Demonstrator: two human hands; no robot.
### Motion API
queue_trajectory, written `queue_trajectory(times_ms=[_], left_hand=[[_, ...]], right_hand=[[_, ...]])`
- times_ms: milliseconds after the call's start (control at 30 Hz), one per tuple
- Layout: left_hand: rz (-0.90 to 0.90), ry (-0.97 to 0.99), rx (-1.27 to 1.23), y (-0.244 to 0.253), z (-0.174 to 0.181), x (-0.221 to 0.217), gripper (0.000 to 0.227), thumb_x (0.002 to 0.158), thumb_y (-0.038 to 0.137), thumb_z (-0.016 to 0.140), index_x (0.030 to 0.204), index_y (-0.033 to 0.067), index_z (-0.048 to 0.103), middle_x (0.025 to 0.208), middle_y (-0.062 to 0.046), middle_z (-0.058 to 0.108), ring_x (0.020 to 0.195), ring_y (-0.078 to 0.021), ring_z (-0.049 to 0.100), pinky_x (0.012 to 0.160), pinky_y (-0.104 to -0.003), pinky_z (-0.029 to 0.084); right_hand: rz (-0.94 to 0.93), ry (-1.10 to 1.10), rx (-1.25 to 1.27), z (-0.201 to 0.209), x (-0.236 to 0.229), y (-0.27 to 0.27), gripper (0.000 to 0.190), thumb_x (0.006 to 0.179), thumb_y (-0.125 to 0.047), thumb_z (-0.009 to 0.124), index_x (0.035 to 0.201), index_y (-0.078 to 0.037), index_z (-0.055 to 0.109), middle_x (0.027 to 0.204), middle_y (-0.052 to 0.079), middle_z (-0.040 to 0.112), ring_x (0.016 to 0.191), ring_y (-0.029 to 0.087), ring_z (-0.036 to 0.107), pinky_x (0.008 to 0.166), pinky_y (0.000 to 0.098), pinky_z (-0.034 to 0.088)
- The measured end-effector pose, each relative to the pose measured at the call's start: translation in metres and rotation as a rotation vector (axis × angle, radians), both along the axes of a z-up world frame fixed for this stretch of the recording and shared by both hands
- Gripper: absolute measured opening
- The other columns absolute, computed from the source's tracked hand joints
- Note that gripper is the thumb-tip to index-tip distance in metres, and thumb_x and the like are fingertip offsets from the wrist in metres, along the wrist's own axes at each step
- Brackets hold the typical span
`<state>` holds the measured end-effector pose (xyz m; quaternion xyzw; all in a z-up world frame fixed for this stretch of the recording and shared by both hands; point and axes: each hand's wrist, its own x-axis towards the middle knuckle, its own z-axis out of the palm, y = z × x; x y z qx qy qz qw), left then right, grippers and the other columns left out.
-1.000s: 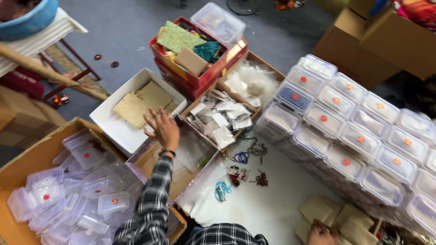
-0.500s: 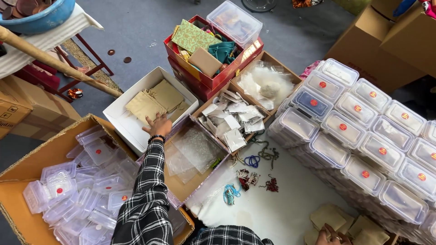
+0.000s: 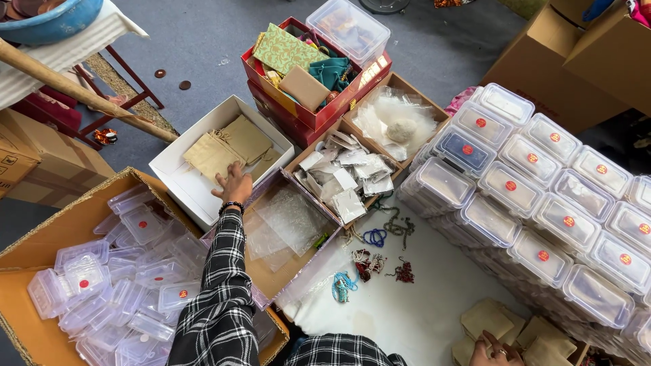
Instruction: The person places various jewelry items, including necklaces and bracelets, into small beige drawstring pouches. They tie the pouches closed and place them into a white box. The workspace is cluttered with plastic containers, boxes, and loose jewelry.
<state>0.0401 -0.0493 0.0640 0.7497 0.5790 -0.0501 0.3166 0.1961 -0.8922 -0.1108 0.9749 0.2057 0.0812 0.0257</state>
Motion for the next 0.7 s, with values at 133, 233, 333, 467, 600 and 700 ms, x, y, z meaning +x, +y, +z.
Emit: queue_trajectory(times_ms=[133, 233, 333, 467, 600, 700], left_hand=[[0.012, 0.007, -0.042, 0.006, -0.008, 0.001, 0.065, 0.1, 0.034, 0.033, 0.163, 0.0272, 0.018, 0.173, 0.004, 0.004, 0.157, -0.0383, -0.008, 0.121, -0.067, -0.005], [0.014, 0.055, -0.054, 0.007, -0.009, 0.003, 0.063, 0.101, 0.034, 0.03, 0.164, 0.0292, 0.02, 0.174, 0.005, 0.005, 0.159, -0.0384, -0.007, 0.122, -0.068, -0.002], [0.008, 0.065, -0.041, 0.013, -0.018, 0.003, 0.065, 0.101, 0.034, 0.031, 0.164, 0.0229, 0.02, 0.174, 0.005, 0.005, 0.158, -0.0387, -0.007, 0.122, -0.068, -0.001], [0.036, 0.047, 0.067, 0.018, -0.037, 0.005, 0.064, 0.1, 0.035, 0.037, 0.16, 0.0144, 0.027, 0.17, 0.002, 0.012, 0.154, -0.0408, 0.001, 0.116, -0.071, 0.002], [-0.048, -0.15, 0.576, -0.027, 0.013, 0.0, 0.038, 0.105, 0.025, 0.052, 0.138, 0.0056, 0.059, 0.155, -0.005, 0.051, 0.139, -0.0314, 0.051, 0.12, -0.062, 0.031], [-0.184, -0.781, 0.669, -0.093, 0.062, -0.001, 0.014, 0.099, 0.004, 0.065, 0.112, 0.0001, 0.068, 0.121, -0.014, 0.068, 0.105, -0.0348, 0.069, 0.09, -0.042, 0.056]], right_hand=[[0.423, -0.248, -0.028, 0.051, -0.009, 0.016, 0.013, 0.081, -0.009, 0.072, 0.07, -0.002, 0.073, 0.093, 0.014, 0.081, 0.063, 0.023, 0.074, 0.056, 0.0348, 0.054], [0.01, 0.059, 0.213, 0.033, -0.008, 0.006, 0.013, 0.087, -0.015, 0.069, 0.075, -0.008, 0.067, 0.102, 0.007, 0.079, 0.06, 0.014, 0.071, 0.059, 0.0295, 0.057], [0.33, -0.136, -0.127, 0.046, -0.016, 0.021, 0.011, 0.075, -0.015, 0.074, 0.082, -0.006, 0.077, 0.1, 0.009, 0.08, 0.067, 0.021, 0.074, 0.071, 0.0416, 0.059], [-0.573, 0.111, 0.358, 0.047, -0.03, 0.054, 0.017, 0.089, -0.024, 0.076, 0.1, -0.012, 0.081, 0.112, 0.016, 0.071, 0.083, 0.025, 0.071, 0.088, 0.0387, 0.058], [-0.611, 0.071, 0.483, 0.083, -0.045, 0.088, 0.033, 0.082, -0.024, 0.078, 0.115, -0.021, 0.081, 0.133, 0.026, 0.056, 0.104, 0.036, 0.063, 0.086, 0.0491, 0.056], [-0.173, -0.182, 0.545, 0.068, -0.04, 0.097, 0.036, 0.084, -0.022, 0.073, 0.12, -0.021, 0.077, 0.126, 0.019, 0.061, 0.118, 0.033, 0.061, 0.096, 0.044, 0.052]])
